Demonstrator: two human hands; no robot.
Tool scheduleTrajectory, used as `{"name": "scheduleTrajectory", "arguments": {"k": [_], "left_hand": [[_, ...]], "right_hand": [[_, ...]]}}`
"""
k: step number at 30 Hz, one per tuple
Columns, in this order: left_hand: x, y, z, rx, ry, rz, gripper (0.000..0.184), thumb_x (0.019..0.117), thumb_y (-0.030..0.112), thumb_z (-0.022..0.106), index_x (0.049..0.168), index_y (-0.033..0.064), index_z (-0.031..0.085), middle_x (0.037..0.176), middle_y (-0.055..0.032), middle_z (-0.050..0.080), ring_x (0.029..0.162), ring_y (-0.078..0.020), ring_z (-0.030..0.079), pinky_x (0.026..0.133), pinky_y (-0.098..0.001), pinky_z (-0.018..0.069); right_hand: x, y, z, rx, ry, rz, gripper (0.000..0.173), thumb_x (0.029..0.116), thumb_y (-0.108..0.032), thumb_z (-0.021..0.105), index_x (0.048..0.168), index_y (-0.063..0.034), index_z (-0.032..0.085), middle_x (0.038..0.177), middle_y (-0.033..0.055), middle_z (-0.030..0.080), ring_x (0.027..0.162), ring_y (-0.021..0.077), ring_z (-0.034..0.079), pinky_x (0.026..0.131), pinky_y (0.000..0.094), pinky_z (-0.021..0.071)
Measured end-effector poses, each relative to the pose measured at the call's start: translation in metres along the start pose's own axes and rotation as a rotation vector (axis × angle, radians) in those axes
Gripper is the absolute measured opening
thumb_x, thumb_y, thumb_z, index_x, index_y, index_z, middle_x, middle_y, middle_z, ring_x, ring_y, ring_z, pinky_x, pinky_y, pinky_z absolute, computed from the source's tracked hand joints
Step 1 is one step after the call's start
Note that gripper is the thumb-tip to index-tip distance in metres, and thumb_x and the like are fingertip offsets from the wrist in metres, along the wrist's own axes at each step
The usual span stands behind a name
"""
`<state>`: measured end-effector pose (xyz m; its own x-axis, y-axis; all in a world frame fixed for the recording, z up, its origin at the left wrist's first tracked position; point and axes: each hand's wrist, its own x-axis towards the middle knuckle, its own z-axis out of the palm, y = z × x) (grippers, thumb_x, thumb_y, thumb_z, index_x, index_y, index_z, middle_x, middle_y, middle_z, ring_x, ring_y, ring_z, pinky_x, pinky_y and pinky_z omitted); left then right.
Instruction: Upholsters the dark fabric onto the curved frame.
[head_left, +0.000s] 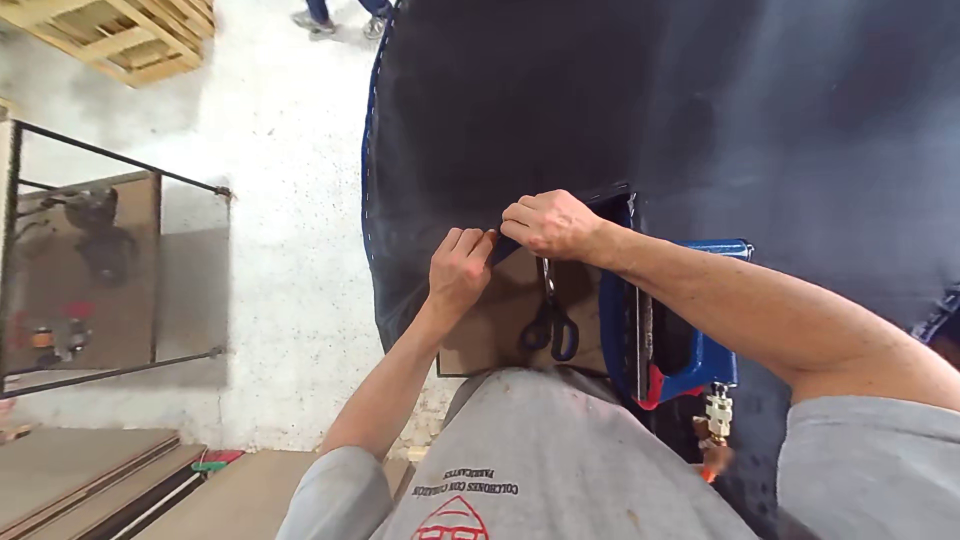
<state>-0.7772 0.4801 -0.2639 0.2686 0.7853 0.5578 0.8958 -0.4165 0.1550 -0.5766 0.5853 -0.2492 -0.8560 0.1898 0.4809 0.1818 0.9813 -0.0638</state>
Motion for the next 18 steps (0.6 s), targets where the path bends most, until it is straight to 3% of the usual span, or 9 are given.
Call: {"name": "scheduleTrajectory", "arguments": {"k": [4,8,13,18], "left_hand": [[-0.001,0.000,0.001,-0.003,-0.032,0.023,0.015,0.0936,0.003,0.063,0.096,0.0034,0.078,0.094,-0.0122,0.073,0.088,-0.0267,0.069,0.078,-0.0344,0.0575],[0.000,-0.001,0.003,-0.027,-0.044,0.059,0.013,0.0917,0.000,0.063,0.088,0.0008,0.075,0.091,-0.0131,0.072,0.085,-0.0277,0.068,0.074,-0.0354,0.0574],[0.001,-0.004,0.003,-0.073,-0.068,0.082,0.014,0.0926,0.000,0.062,0.086,0.0005,0.075,0.090,-0.0133,0.070,0.085,-0.0277,0.067,0.074,-0.0352,0.0572],[0.010,-0.006,-0.002,-0.107,-0.187,0.098,0.014,0.0924,0.000,0.062,0.089,0.0007,0.075,0.088,-0.0136,0.069,0.086,-0.0292,0.066,0.074,-0.0369,0.0574]], "right_hand": [[0.002,0.003,-0.001,0.041,-0.021,-0.013,0.018,0.0986,0.002,0.049,0.091,-0.0002,0.064,0.088,0.0167,0.069,0.077,0.0333,0.069,0.057,0.0424,0.0530],[0.003,0.004,-0.004,0.061,-0.090,-0.019,0.020,0.0975,0.002,0.050,0.095,-0.0020,0.069,0.085,0.0147,0.067,0.076,0.0330,0.067,0.057,0.0434,0.0501],[0.007,0.005,-0.005,0.102,-0.144,-0.037,0.019,0.0955,0.004,0.052,0.085,-0.0006,0.068,0.083,0.0141,0.064,0.076,0.0327,0.065,0.055,0.0435,0.0490],[0.010,0.009,-0.008,0.135,-0.230,-0.073,0.018,0.0943,0.005,0.055,0.082,-0.0004,0.066,0.088,0.0142,0.064,0.085,0.0335,0.066,0.063,0.0436,0.0525]]}}
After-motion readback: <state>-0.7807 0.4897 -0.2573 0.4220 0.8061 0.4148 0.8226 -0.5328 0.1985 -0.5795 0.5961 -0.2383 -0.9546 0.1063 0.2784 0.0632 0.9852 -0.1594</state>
